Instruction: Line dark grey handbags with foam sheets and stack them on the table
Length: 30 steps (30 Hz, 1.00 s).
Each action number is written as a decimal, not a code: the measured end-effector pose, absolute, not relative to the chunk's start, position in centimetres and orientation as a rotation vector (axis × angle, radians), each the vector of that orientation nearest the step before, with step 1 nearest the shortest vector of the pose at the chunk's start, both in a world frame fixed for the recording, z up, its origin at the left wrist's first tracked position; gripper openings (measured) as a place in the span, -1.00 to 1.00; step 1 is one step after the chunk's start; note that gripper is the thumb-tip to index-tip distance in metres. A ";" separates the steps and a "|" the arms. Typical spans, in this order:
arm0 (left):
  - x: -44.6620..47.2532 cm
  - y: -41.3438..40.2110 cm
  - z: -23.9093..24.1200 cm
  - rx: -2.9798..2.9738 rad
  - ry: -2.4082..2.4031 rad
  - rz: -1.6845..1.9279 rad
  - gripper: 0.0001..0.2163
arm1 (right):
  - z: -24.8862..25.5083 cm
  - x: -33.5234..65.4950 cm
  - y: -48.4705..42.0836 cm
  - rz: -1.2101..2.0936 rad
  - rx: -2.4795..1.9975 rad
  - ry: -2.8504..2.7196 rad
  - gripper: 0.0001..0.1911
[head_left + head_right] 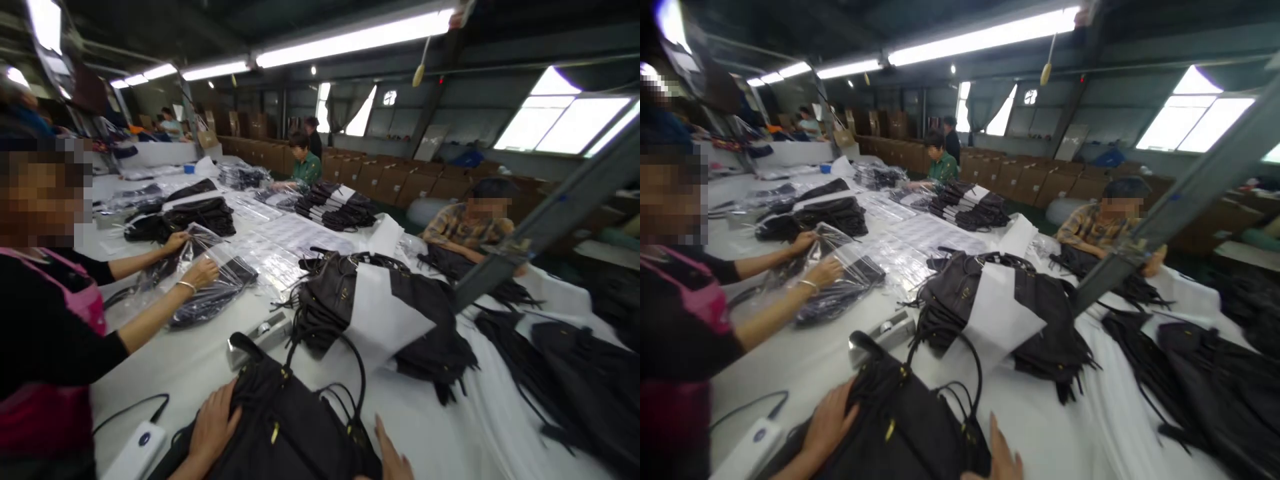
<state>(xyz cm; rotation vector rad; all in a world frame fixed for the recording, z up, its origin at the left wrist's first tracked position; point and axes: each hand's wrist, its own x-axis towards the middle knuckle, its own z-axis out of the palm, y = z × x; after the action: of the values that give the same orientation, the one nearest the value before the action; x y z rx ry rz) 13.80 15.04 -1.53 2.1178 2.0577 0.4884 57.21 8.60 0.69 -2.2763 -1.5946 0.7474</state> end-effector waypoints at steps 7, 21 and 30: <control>12.0 16.2 -2.0 1.879 1.968 0.510 -0.33 | 3.3 51.3 7.9 0.971 -2.196 -1.623 -0.01; 12.1 17.0 -0.4 1.704 1.955 0.321 -0.49 | 1.4 50.4 7.9 0.799 -2.254 -1.508 -0.34; 12.0 17.0 -0.6 1.728 1.976 0.304 -0.52 | 2.5 50.2 6.3 0.691 -2.204 -1.569 -0.39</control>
<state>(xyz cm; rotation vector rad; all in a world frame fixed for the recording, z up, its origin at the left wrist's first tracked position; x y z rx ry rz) 11.97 17.02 -0.58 1.7282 1.9763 0.3038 50.20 6.28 2.51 -2.2045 -1.5694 0.6912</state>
